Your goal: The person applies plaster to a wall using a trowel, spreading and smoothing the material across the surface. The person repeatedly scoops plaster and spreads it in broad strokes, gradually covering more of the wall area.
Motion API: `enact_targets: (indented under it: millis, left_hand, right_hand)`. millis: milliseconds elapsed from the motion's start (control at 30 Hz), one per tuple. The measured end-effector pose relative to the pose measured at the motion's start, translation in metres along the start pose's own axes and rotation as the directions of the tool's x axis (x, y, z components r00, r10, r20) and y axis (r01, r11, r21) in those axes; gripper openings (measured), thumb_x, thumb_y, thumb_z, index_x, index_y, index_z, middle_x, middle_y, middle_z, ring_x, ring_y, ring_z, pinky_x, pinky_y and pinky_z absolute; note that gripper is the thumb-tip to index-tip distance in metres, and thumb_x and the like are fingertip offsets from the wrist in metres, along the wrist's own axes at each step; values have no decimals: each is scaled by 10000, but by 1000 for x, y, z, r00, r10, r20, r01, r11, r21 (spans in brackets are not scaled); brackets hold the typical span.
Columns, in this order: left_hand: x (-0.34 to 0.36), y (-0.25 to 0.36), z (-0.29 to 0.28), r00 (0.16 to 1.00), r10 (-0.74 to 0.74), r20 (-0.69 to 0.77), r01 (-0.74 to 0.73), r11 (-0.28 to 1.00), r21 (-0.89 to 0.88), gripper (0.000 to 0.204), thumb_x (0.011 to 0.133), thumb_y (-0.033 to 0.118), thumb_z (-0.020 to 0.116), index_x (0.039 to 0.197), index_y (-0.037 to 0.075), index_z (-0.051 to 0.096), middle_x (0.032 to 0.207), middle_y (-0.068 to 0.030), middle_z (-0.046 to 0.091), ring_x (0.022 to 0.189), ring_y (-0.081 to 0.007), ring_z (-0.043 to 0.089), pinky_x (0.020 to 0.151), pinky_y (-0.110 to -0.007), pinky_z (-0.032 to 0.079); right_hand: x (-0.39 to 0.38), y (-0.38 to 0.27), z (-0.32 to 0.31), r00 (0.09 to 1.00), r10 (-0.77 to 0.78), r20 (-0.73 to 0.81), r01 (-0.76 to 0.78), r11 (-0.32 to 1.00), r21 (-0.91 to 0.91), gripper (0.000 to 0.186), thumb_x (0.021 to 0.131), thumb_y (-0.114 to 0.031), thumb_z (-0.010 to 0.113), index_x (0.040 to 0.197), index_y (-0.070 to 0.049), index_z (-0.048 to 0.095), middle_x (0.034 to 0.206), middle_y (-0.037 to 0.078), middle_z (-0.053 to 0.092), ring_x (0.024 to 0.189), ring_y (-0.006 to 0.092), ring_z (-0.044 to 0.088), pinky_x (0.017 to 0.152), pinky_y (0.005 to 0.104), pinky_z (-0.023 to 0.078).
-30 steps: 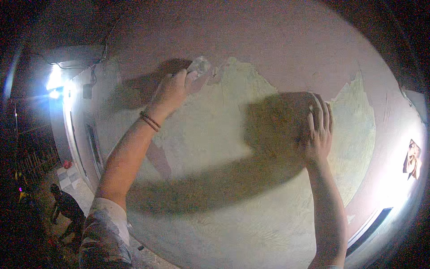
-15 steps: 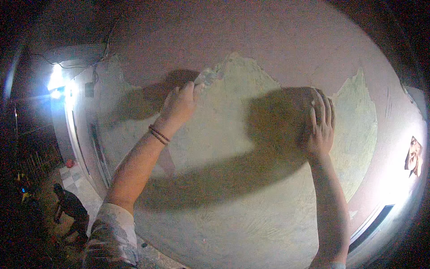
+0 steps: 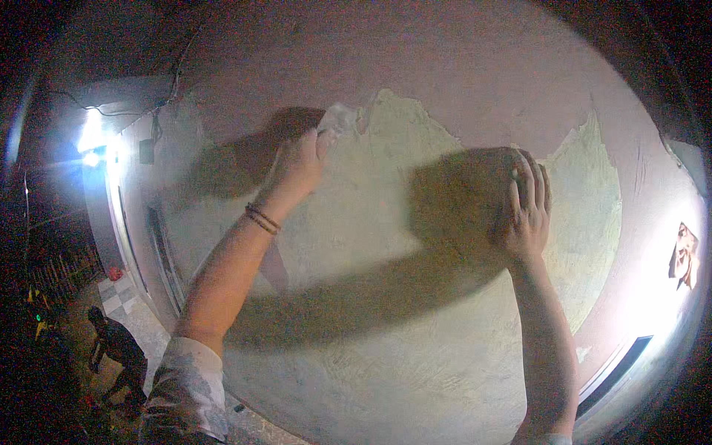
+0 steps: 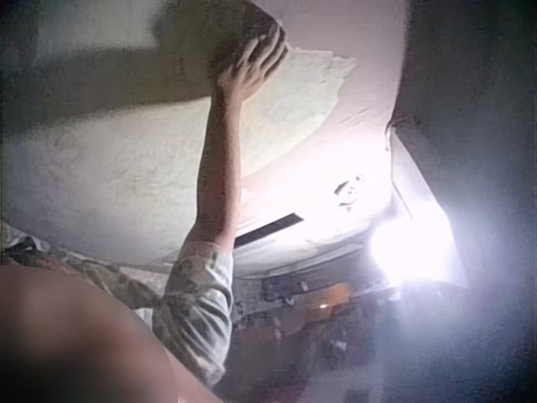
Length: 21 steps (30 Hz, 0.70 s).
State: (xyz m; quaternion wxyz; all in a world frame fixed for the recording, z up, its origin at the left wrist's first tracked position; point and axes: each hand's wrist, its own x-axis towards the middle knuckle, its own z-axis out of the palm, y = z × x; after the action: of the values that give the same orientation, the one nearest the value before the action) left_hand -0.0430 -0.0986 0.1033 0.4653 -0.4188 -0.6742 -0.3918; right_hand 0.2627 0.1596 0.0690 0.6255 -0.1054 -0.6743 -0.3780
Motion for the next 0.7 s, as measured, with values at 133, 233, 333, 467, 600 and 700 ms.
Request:
enact_targets:
  millis: [133, 233, 333, 467, 600, 700]
  left_hand:
    - [2, 2, 5, 998, 60, -17, -59, 996, 66, 389, 1105, 366, 506, 1122, -1, 631, 992, -322, 702, 958, -515, 681, 787, -606, 526]
    - [-7, 9, 0, 989, 19, 148, -33, 995, 90, 407, 1109, 371, 491, 1117, -4, 651, 1009, -322, 708, 971, -520, 681, 801, -597, 533]
    - [4, 12, -7, 987, -4, 164, -2, 999, 37, 429, 1112, 378, 477, 1084, -6, 668, 1008, -318, 712, 977, -511, 689, 840, -588, 542]
    - [26, 11, -7, 999, -26, 41, 25, 1000, 13, 465, 1123, 389, 441, 1093, -8, 682, 1022, -314, 721, 1007, -485, 707, 890, -570, 557]
    - [9, 14, 2, 979, 3, 205, -32, 990, 139, 478, 1127, 385, 424, 1141, -28, 666, 1043, -320, 718, 1039, -483, 703, 909, -557, 555]
    - [14, 15, -2, 992, -9, 124, -6, 993, 118, 467, 1115, 396, 462, 1101, -24, 665, 1009, -333, 705, 1003, -526, 681, 853, -581, 545]
  right_hand:
    - [-2, 1, 2, 1000, -7, 10, 7, 1000, -17, 505, 1055, -307, 367, 1467, -54, 513, 1640, 196, 411, 1525, 442, 366, 1279, 576, 271]
    - [0, 0, 1, 999, -30, 24, 30, 1000, -9, 508, 1039, -274, 384, 1482, -65, 516, 1636, 186, 424, 1526, 421, 376, 1284, 557, 268]
    - [1, -2, 1, 1000, -14, 11, 14, 998, -54, 527, 1012, -193, 412, 1513, -69, 518, 1623, 170, 454, 1514, 399, 402, 1286, 537, 266]
    - [2, -3, 0, 1000, -13, 9, 13, 999, -40, 533, 995, -186, 446, 1499, -25, 512, 1611, 183, 463, 1513, 416, 398, 1282, 540, 276]
    - [2, -2, -3, 999, 2, 43, -1, 1000, -14, 572, 988, -274, 396, 1515, -65, 471, 1635, 176, 418, 1552, 384, 352, 1293, 562, 276]
    - [3, -3, -4, 1000, -24, 15, 24, 1000, -19, 563, 979, -258, 437, 1500, -53, 501, 1620, 185, 438, 1532, 398, 376, 1282, 564, 285]
